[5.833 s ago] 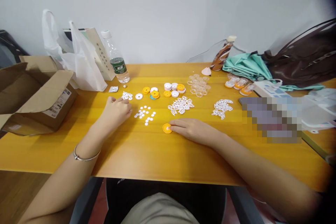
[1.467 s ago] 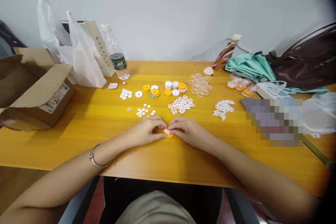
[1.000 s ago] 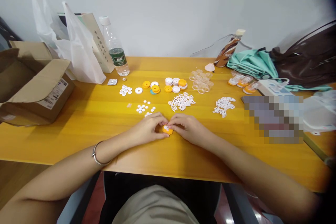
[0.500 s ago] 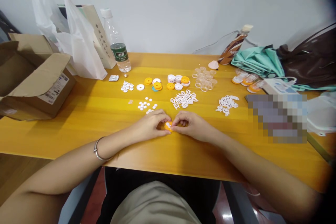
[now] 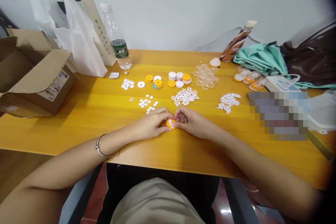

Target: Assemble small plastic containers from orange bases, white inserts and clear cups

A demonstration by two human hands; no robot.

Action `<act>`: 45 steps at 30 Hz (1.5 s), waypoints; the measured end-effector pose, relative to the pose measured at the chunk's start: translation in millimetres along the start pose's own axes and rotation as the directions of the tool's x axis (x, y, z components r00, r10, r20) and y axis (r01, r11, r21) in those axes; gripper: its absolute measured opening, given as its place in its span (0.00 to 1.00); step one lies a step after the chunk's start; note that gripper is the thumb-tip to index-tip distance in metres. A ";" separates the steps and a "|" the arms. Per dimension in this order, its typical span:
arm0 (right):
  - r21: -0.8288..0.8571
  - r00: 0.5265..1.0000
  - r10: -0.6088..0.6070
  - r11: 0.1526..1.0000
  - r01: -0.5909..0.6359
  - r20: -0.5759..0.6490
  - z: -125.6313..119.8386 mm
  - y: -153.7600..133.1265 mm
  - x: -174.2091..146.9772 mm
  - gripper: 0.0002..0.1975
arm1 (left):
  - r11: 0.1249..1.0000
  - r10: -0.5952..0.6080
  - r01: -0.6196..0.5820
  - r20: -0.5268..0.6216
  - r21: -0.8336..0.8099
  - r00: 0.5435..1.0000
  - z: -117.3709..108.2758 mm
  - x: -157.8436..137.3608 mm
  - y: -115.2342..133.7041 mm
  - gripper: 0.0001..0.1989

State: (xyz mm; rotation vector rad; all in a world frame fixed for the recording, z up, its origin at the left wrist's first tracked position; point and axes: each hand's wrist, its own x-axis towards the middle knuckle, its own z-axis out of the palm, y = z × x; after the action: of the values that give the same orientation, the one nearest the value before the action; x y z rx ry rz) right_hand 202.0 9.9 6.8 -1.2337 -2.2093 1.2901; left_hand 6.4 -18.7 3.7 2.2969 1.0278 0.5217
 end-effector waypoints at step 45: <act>0.483 0.969 -0.151 0.846 0.228 -0.193 28.1 9.8 7.5 0.15 | 0.850 -0.211 0.064 -0.227 -0.523 0.951 3.9 10.6 -6.0 0.09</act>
State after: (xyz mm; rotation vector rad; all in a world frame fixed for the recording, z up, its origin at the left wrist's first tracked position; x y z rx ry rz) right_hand 185.4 2.3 -18.0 -0.8507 -1.6820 1.5055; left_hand 11.9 -8.6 -1.9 1.6936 1.0231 0.9514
